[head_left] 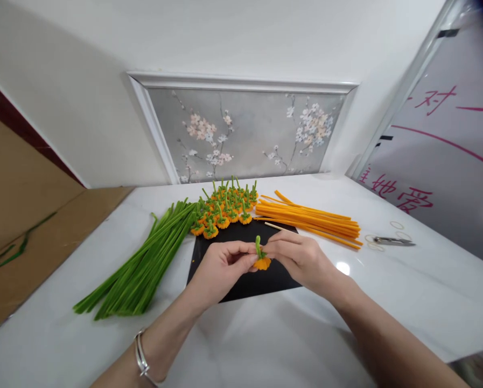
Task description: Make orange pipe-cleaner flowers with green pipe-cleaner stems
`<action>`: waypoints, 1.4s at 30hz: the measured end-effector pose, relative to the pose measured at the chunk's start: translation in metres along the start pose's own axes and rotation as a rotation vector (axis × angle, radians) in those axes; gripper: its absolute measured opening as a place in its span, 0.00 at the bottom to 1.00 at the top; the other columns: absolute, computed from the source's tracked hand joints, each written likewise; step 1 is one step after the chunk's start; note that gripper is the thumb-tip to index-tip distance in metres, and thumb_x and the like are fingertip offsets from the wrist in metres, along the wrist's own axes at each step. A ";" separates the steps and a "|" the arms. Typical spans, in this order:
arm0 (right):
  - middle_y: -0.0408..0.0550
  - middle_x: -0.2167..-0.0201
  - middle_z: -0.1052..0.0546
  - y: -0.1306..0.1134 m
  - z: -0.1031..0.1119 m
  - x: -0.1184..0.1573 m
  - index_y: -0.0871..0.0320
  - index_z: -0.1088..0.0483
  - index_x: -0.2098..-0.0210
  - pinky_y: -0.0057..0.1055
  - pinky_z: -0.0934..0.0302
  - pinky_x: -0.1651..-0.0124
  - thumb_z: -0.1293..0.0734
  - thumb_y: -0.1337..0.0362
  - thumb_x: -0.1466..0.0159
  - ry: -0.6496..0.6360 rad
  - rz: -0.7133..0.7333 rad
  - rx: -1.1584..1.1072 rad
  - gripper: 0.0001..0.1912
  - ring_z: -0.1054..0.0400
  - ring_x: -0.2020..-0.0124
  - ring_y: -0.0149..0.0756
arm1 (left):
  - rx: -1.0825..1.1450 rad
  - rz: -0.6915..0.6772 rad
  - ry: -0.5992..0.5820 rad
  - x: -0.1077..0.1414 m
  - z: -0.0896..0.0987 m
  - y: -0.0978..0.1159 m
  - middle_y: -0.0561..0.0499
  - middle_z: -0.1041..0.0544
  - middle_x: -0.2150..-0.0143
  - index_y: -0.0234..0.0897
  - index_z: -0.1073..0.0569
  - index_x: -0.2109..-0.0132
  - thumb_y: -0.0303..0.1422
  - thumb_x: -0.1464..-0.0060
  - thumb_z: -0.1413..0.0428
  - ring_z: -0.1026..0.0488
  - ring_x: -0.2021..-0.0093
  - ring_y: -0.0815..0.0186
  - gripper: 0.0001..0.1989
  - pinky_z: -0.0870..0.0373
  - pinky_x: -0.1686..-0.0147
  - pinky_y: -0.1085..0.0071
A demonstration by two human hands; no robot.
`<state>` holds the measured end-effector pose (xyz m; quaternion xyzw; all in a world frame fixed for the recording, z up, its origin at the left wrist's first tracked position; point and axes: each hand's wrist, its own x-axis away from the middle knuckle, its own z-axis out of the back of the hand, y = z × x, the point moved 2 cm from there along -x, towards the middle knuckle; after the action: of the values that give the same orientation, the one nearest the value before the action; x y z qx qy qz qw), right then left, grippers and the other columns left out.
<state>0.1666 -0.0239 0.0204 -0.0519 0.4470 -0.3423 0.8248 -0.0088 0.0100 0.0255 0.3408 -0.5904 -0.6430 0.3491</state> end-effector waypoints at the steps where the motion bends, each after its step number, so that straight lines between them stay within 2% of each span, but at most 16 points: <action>1: 0.51 0.64 0.26 0.000 0.000 0.000 0.58 0.29 0.62 0.28 0.33 0.62 0.42 0.73 0.34 0.004 0.019 0.013 0.11 0.30 0.65 0.32 | 0.012 0.010 0.009 0.000 0.000 0.001 0.50 0.21 0.70 0.33 0.21 0.66 0.31 0.53 0.38 0.26 0.70 0.70 0.06 0.26 0.66 0.75; 8: 0.53 0.63 0.24 -0.004 0.001 0.001 0.59 0.28 0.61 0.27 0.32 0.62 0.42 0.75 0.35 0.112 0.080 0.088 0.12 0.29 0.64 0.32 | 0.061 0.020 0.068 0.002 -0.001 0.004 0.49 0.20 0.67 0.34 0.20 0.64 0.32 0.54 0.37 0.26 0.71 0.72 0.09 0.26 0.67 0.78; 12: 0.52 0.65 0.24 -0.007 0.000 -0.001 0.59 0.27 0.62 0.26 0.32 0.62 0.41 0.74 0.35 0.185 0.054 0.006 0.12 0.28 0.66 0.31 | 0.069 -0.013 0.070 0.003 -0.002 0.003 0.50 0.20 0.66 0.35 0.20 0.64 0.31 0.52 0.38 0.26 0.71 0.74 0.07 0.27 0.68 0.80; 17: 0.50 0.68 0.24 -0.004 -0.001 -0.003 0.58 0.26 0.64 0.26 0.32 0.64 0.39 0.73 0.36 0.218 -0.005 -0.081 0.11 0.28 0.67 0.31 | 0.070 -0.028 0.064 0.004 -0.002 0.005 0.51 0.21 0.66 0.35 0.21 0.65 0.31 0.51 0.38 0.27 0.71 0.74 0.05 0.27 0.68 0.80; 21: 0.47 0.69 0.23 0.001 0.000 -0.002 0.56 0.26 0.64 0.27 0.33 0.65 0.37 0.69 0.37 0.212 -0.155 -0.194 0.07 0.28 0.68 0.32 | -0.012 -0.116 0.086 0.005 -0.002 0.009 0.50 0.21 0.64 0.35 0.22 0.67 0.30 0.51 0.40 0.26 0.70 0.71 0.03 0.26 0.67 0.76; 26: 0.44 0.75 0.28 0.000 -0.004 -0.002 0.58 0.28 0.68 0.25 0.40 0.74 0.36 0.64 0.37 0.149 -0.406 -0.306 0.06 0.35 0.76 0.28 | -0.248 -0.303 0.154 0.005 0.001 0.005 0.46 0.22 0.54 0.37 0.22 0.65 0.29 0.47 0.43 0.25 0.54 0.62 0.05 0.27 0.56 0.70; 29: 0.44 0.76 0.29 -0.002 -0.010 -0.003 0.59 0.31 0.70 0.24 0.42 0.75 0.35 0.60 0.39 0.122 -0.490 -0.386 0.08 0.37 0.76 0.28 | -0.356 -0.376 0.137 0.007 0.000 0.004 0.45 0.23 0.54 0.39 0.21 0.63 0.29 0.45 0.45 0.27 0.52 0.61 0.07 0.29 0.54 0.68; 31: 0.41 0.78 0.31 -0.001 -0.014 -0.005 0.59 0.33 0.70 0.24 0.45 0.78 0.33 0.57 0.40 0.135 -0.580 -0.522 0.11 0.41 0.79 0.26 | -0.371 -0.391 0.128 0.008 -0.002 0.005 0.45 0.23 0.55 0.39 0.21 0.64 0.28 0.45 0.45 0.27 0.52 0.61 0.08 0.29 0.55 0.69; 34: 0.36 0.81 0.37 0.000 -0.017 -0.008 0.58 0.38 0.71 0.22 0.50 0.82 0.31 0.52 0.44 0.150 -0.715 -0.754 0.17 0.47 0.84 0.22 | -0.299 -0.361 0.101 0.008 -0.004 0.004 0.46 0.24 0.54 0.39 0.20 0.65 0.28 0.46 0.44 0.26 0.55 0.63 0.07 0.28 0.57 0.71; 36: 0.34 0.81 0.38 0.000 -0.016 -0.010 0.57 0.39 0.71 0.22 0.51 0.82 0.30 0.51 0.45 0.153 -0.743 -0.822 0.19 0.48 0.85 0.22 | -0.199 -0.294 0.078 0.007 -0.005 0.001 0.45 0.25 0.53 0.38 0.20 0.64 0.30 0.46 0.43 0.26 0.55 0.63 0.06 0.27 0.58 0.71; 39: 0.35 0.81 0.36 0.000 -0.013 -0.010 0.58 0.38 0.70 0.23 0.48 0.80 0.32 0.51 0.42 0.193 -0.707 -0.790 0.17 0.45 0.84 0.23 | 0.002 -0.175 0.085 0.003 -0.005 -0.007 0.46 0.26 0.51 0.37 0.21 0.63 0.33 0.45 0.43 0.27 0.54 0.63 0.07 0.26 0.56 0.70; 42: 0.35 0.83 0.36 0.001 -0.012 -0.007 0.58 0.39 0.70 0.23 0.47 0.79 0.36 0.51 0.38 0.264 -0.693 -0.721 0.16 0.43 0.84 0.24 | 0.215 -0.117 0.149 0.000 -0.005 -0.010 0.50 0.26 0.55 0.40 0.24 0.58 0.32 0.49 0.39 0.26 0.58 0.66 0.09 0.25 0.56 0.67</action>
<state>0.1547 -0.0162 0.0181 -0.4342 0.5935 -0.4231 0.5293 -0.0053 0.0077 0.0156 0.4569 -0.6075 -0.5680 0.3154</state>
